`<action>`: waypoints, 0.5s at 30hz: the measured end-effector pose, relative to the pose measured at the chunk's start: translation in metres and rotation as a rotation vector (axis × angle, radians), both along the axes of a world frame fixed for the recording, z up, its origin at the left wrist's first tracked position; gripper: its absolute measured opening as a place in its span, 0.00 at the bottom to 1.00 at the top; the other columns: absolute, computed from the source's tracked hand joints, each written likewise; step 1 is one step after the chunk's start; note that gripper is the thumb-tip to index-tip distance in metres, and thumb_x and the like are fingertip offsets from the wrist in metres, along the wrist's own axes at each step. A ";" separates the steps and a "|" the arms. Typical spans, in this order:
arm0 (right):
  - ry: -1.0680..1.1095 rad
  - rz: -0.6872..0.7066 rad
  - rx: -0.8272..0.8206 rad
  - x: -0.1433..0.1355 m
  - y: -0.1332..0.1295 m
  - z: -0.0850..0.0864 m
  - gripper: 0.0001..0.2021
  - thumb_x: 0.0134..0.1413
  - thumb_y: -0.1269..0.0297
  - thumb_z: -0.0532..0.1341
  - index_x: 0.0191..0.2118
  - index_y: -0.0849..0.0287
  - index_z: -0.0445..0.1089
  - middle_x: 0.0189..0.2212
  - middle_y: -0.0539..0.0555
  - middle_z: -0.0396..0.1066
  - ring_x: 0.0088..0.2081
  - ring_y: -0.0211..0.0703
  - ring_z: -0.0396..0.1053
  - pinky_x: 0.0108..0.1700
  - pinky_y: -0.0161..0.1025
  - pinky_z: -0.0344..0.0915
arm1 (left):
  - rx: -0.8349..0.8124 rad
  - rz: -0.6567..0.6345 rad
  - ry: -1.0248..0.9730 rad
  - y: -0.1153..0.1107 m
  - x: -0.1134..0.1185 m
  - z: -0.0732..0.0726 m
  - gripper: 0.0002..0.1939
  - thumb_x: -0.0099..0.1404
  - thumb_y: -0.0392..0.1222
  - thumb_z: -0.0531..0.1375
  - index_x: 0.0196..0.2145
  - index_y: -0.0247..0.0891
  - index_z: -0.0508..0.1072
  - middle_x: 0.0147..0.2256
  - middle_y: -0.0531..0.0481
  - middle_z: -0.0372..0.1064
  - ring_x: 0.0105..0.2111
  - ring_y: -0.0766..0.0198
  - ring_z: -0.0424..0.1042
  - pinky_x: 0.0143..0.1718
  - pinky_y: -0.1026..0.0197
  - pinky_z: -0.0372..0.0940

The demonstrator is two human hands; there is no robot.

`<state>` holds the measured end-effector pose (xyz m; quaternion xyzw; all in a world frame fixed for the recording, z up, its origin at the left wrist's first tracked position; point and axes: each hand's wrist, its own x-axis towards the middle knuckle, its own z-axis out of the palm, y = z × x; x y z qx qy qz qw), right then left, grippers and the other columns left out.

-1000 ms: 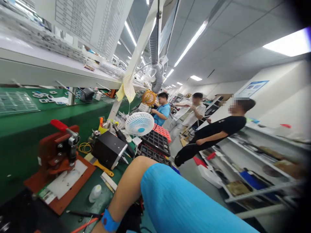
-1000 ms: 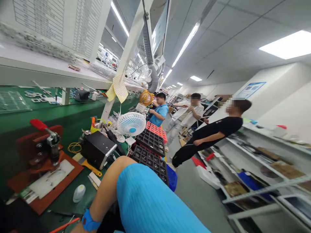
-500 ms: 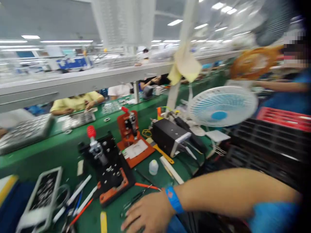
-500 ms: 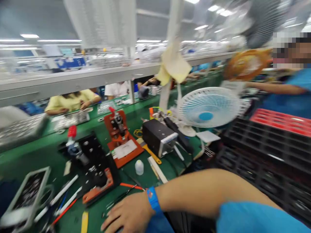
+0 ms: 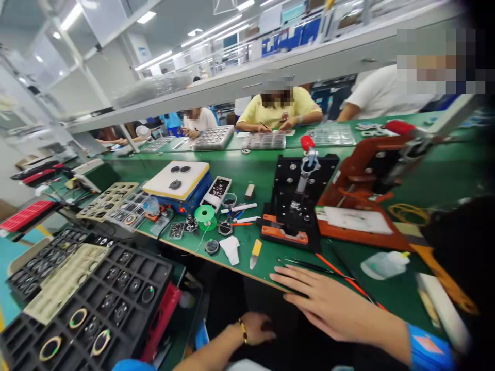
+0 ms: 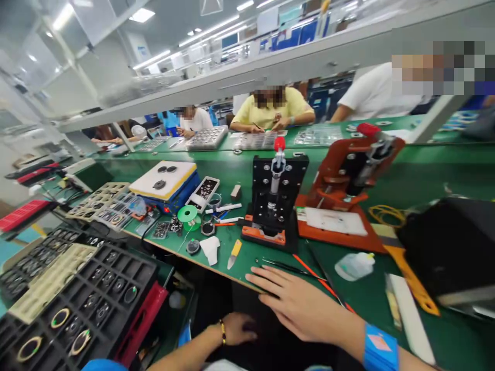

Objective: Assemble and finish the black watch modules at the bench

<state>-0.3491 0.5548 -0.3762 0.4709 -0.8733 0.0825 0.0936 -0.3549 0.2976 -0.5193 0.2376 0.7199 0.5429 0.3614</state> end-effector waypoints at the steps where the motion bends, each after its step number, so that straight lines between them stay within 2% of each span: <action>1: 0.020 0.004 -0.015 0.000 0.000 0.000 0.19 0.57 0.74 0.60 0.53 0.57 0.77 0.71 0.57 0.60 0.71 0.56 0.60 0.69 0.55 0.66 | -0.024 -0.010 0.012 -0.006 0.005 0.006 0.06 0.66 0.51 0.68 0.39 0.52 0.83 0.39 0.50 0.82 0.43 0.55 0.80 0.49 0.53 0.72; 3: 0.050 0.009 -0.023 0.000 0.000 -0.001 0.19 0.59 0.72 0.60 0.55 0.55 0.76 0.71 0.55 0.60 0.71 0.55 0.61 0.69 0.53 0.67 | -0.045 -0.037 0.048 -0.021 0.009 0.029 0.10 0.62 0.52 0.70 0.40 0.51 0.85 0.38 0.50 0.83 0.40 0.53 0.81 0.46 0.53 0.73; 5: 0.069 0.013 -0.002 0.000 0.001 -0.002 0.21 0.61 0.71 0.60 0.58 0.54 0.75 0.72 0.55 0.59 0.70 0.56 0.62 0.68 0.53 0.67 | -0.020 0.011 0.132 -0.039 0.005 0.067 0.15 0.67 0.54 0.66 0.45 0.45 0.85 0.42 0.46 0.83 0.43 0.54 0.81 0.49 0.54 0.72; 7: 0.082 0.012 0.019 0.000 0.002 -0.003 0.23 0.61 0.69 0.61 0.62 0.54 0.72 0.72 0.56 0.59 0.70 0.56 0.62 0.67 0.54 0.68 | 0.005 0.242 0.347 -0.056 -0.009 0.108 0.16 0.72 0.54 0.61 0.40 0.41 0.84 0.38 0.44 0.82 0.41 0.55 0.80 0.48 0.56 0.71; 9: 0.092 0.001 0.016 0.001 0.003 -0.004 0.28 0.61 0.69 0.61 0.66 0.54 0.68 0.71 0.58 0.60 0.69 0.57 0.64 0.66 0.54 0.69 | -0.017 0.554 0.578 -0.069 -0.030 0.140 0.14 0.73 0.52 0.61 0.42 0.42 0.83 0.39 0.44 0.80 0.40 0.55 0.78 0.48 0.55 0.71; 10: 0.093 -0.007 0.006 0.002 0.004 -0.004 0.30 0.60 0.68 0.62 0.69 0.54 0.66 0.71 0.58 0.61 0.68 0.57 0.65 0.66 0.54 0.69 | -0.042 0.696 0.688 -0.073 -0.043 0.150 0.13 0.71 0.52 0.63 0.44 0.42 0.82 0.42 0.43 0.79 0.43 0.52 0.76 0.51 0.52 0.70; 11: 0.092 -0.021 -0.010 0.003 0.004 -0.005 0.32 0.60 0.68 0.62 0.70 0.54 0.64 0.70 0.59 0.62 0.67 0.57 0.66 0.65 0.54 0.69 | -0.044 0.752 0.724 -0.077 -0.055 0.155 0.13 0.68 0.51 0.66 0.46 0.43 0.81 0.46 0.41 0.78 0.49 0.49 0.74 0.57 0.47 0.67; 13: 0.082 -0.069 -0.050 0.005 0.004 -0.005 0.32 0.60 0.66 0.62 0.70 0.54 0.63 0.69 0.59 0.64 0.66 0.57 0.67 0.65 0.54 0.69 | -0.033 0.795 0.735 -0.080 -0.077 0.156 0.19 0.61 0.48 0.72 0.49 0.44 0.81 0.52 0.40 0.75 0.57 0.42 0.68 0.65 0.39 0.58; 15: 0.081 -0.140 -0.076 0.007 0.004 -0.005 0.30 0.61 0.65 0.62 0.68 0.55 0.66 0.68 0.60 0.66 0.65 0.57 0.68 0.64 0.54 0.69 | 0.007 0.782 0.687 -0.082 -0.091 0.149 0.20 0.57 0.46 0.74 0.47 0.44 0.82 0.50 0.40 0.76 0.57 0.40 0.67 0.67 0.35 0.54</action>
